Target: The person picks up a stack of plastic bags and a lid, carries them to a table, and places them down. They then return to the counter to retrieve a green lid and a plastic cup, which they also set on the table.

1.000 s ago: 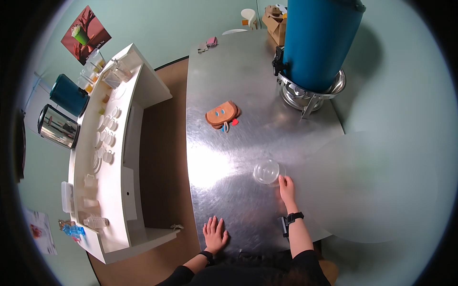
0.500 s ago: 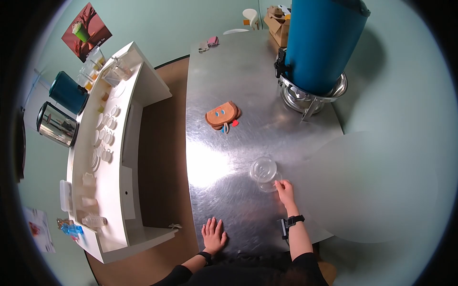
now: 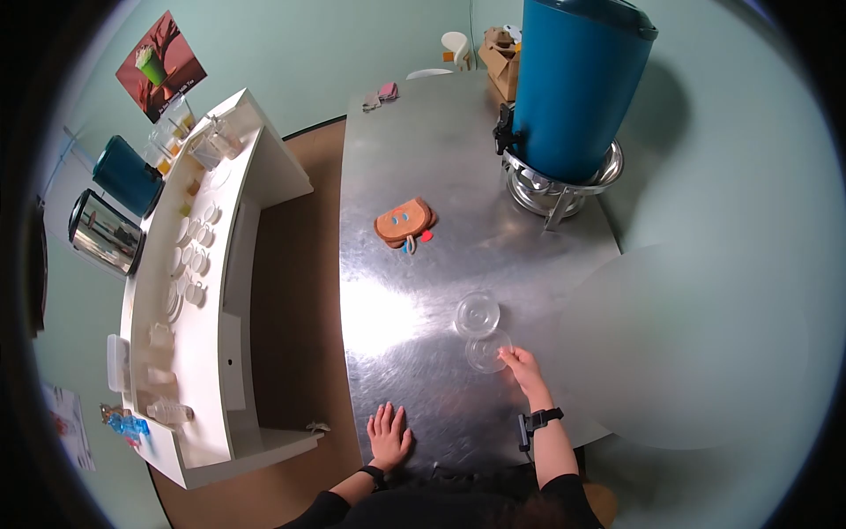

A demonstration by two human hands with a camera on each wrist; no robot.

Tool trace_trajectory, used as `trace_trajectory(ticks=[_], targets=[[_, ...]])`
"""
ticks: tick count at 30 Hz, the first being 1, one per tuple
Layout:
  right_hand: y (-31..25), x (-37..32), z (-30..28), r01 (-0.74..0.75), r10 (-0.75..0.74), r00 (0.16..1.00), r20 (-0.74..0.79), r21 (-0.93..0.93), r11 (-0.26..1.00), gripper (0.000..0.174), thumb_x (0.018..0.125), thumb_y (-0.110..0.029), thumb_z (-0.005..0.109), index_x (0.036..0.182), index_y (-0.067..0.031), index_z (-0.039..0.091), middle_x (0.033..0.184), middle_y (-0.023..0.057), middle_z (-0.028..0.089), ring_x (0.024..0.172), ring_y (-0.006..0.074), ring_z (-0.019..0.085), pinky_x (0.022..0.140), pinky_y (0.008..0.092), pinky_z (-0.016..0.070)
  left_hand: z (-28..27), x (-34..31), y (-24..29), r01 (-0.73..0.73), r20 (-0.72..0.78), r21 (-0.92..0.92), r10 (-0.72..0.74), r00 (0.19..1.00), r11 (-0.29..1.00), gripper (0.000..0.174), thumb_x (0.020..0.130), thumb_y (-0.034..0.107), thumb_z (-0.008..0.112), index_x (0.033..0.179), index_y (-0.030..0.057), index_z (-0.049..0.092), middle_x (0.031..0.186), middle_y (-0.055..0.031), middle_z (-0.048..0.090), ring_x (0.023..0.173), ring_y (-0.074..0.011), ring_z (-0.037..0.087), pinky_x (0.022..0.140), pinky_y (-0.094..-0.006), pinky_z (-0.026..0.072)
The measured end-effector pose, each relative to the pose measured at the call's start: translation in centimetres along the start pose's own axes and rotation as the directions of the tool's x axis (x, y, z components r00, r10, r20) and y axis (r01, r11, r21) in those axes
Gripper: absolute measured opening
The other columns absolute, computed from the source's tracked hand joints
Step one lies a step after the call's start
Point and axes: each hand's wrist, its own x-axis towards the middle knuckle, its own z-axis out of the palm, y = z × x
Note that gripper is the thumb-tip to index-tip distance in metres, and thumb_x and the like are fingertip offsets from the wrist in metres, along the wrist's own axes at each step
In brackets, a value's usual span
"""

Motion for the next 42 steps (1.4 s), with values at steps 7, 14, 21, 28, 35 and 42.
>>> trace_trajectory(ticks=[7,14,21,28,35,42], targets=[[-3.3,2.1,1.2,0.168,-0.171,0.973,-0.157,-0.033,0.985,0.021,0.082,-0.023,0.058,0.078,-0.0030,0.059,0.070,-0.0041,0.051,0.064,0.0032,0.041,0.058,0.0189,0.0336,0.3,2.4,-0.1,0.061,-0.017,-0.216,-0.066,0.998,0.974,0.051,0.077,0.027,0.053,0.122,0.0085,0.040,0.130,-0.0143,0.032,0.121,-0.0302,0.027,0.099,-0.0470,0.0151],[-2.1,7.3,1.5,0.246,-0.348,0.919,-0.184,-0.424,0.872,0.024,0.080,-0.023,0.060,0.065,-0.0039,0.055,0.060,-0.0005,0.049,0.061,0.0082,0.043,0.054,0.0257,0.0358,0.4,15.1,3.8,-0.062,-0.064,-0.466,0.036,0.997,0.883,0.069,0.078,0.041,0.055,0.127,0.0010,0.028,0.127,-0.0201,0.033,0.114,-0.0367,0.034,0.095,-0.0419,0.0276],[-2.1,7.4,2.5,0.222,-0.590,0.771,-0.238,-0.768,0.600,0.033,0.071,-0.031,0.066,0.060,-0.0028,0.052,0.061,0.0106,0.054,0.071,0.0262,0.050,0.062,0.0355,0.0417,1.5,26.7,8.1,0.357,0.329,-0.526,-0.202,0.922,0.772,0.090,0.066,0.063,0.055,0.129,0.0045,0.030,0.126,-0.0214,0.034,0.115,-0.0377,0.033,0.095,-0.0434,0.0296],[0.2,9.3,2.0,0.105,-0.484,0.777,-0.403,-0.674,0.731,0.038,0.074,-0.036,0.062,0.093,-0.0032,0.056,0.079,0.0135,0.059,0.080,0.0273,0.055,0.069,0.0358,0.0440,5.2,29.7,8.2,0.401,0.512,-0.507,-0.108,0.852,0.763,0.091,0.061,0.069,0.056,0.123,0.0028,0.042,0.122,-0.0258,0.036,0.114,-0.0392,0.037,0.093,-0.0419,0.0345],[-0.6,6.5,2.1,0.085,-0.209,0.955,-0.212,-0.478,0.874,0.038,0.080,-0.035,0.056,0.091,0.0007,0.055,0.080,0.0131,0.060,0.071,0.0219,0.056,0.064,0.0327,0.0444,3.7,28.9,9.7,0.542,0.621,-0.618,-0.069,0.781,0.569,0.088,0.066,0.058,0.062,0.116,-0.0118,0.041,0.107,-0.0256,0.051,0.089,-0.0307,0.058,0.067,-0.0364,0.0506],[4.0,4.7,2.3,0.107,-0.277,0.915,-0.294,-0.484,0.868,0.037,0.080,-0.031,0.057,0.089,0.0053,0.055,0.078,0.0160,0.060,0.069,0.0198,0.057,0.060,0.0325,0.0447,8.9,26.9,8.2,0.593,0.670,-0.597,-0.069,0.739,0.540,0.081,0.057,0.045,0.073,0.112,-0.0088,0.046,0.098,-0.0203,0.057,0.081,-0.0237,0.060,0.057,-0.0300,0.0492]])
